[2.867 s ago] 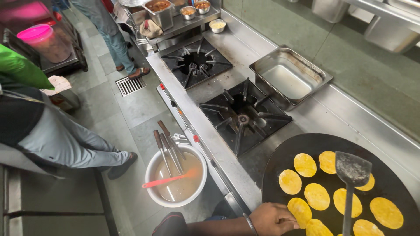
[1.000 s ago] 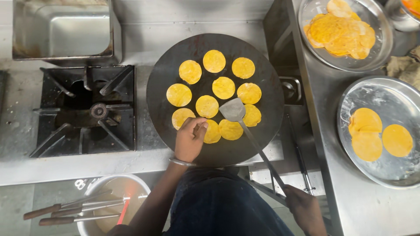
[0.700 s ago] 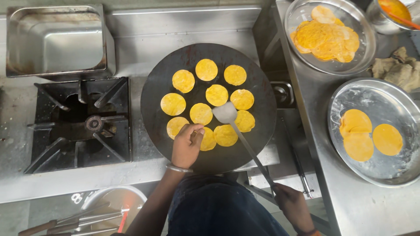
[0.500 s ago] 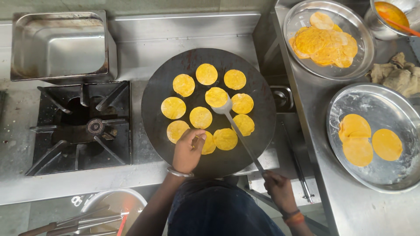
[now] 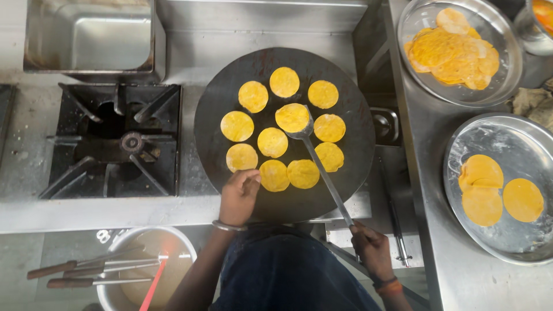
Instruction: The person places flattened yellow dough discs onto a large flat griddle, cooks them, flips them with a spatula, and removes the cooked items to a tray. The person repeats this process with additional dough discs.
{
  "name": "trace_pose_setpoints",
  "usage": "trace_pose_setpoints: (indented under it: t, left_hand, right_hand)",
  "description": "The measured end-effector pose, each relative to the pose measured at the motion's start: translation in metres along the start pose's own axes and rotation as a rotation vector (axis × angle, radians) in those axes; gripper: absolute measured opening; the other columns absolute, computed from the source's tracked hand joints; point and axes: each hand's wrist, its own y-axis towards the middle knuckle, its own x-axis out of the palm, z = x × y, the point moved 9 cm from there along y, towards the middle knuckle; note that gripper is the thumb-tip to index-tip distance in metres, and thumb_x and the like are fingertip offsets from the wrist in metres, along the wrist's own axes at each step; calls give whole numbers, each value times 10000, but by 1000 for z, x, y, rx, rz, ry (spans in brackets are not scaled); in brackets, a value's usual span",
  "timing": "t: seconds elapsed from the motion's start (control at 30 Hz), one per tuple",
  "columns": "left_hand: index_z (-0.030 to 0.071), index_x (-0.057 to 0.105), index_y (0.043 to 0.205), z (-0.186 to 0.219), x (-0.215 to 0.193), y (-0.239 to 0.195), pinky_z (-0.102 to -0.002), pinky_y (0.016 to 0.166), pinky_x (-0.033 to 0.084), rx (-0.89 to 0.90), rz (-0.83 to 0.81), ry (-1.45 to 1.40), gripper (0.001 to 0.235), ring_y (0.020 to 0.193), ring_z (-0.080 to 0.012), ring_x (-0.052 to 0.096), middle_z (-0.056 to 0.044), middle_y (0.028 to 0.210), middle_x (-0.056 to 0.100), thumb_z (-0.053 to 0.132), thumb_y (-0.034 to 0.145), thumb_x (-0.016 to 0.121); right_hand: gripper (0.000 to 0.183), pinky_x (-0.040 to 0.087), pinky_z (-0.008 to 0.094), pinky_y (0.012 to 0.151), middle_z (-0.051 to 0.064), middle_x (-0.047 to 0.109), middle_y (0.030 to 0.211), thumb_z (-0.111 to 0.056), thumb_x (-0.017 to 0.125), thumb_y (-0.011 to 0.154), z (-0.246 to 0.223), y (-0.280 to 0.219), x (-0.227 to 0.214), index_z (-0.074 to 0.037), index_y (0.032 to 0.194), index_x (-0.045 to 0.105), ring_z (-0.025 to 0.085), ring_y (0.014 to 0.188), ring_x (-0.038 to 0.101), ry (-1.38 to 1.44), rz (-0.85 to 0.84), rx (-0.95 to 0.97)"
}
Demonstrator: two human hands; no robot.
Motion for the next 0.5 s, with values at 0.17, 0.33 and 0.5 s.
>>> trace_pose_setpoints:
  t: [0.17, 0.33, 0.5]
  left_hand:
    - [-1, 704, 1085, -4, -12, 4, -316, 796, 577, -14, 25, -11, 173, 926, -246, 751, -149, 1042, 729, 77, 931, 697]
    - [0, 701, 1095, -3, -14, 7, -313, 800, 582, -26, 12, -61, 169, 925, -239, 757, -148, 1055, 723, 88, 951, 687]
    - [2, 700, 1093, 2, -6, 12, -315, 784, 580, -4, -17, -17, 184, 898, -242, 749, -142, 1020, 720, 102, 939, 697]
  right_hand:
    - [331, 412, 283, 515, 17, 586, 638, -205, 706, 935, -9, -28, -40, 10, 1178, 769, 84, 570, 485, -311, 86, -71]
    - [309, 510, 317, 576, 114, 697, 661, -213, 700, 924, -34, -50, -80, -75, 1188, 778, 140, 576, 625, -661, 228, -80]
    - [287, 518, 302, 580, 92, 712, 656, -230, 694, 928, -68, -49, -91, -76, 1157, 773, 131, 593, 624, -745, 225, -191]
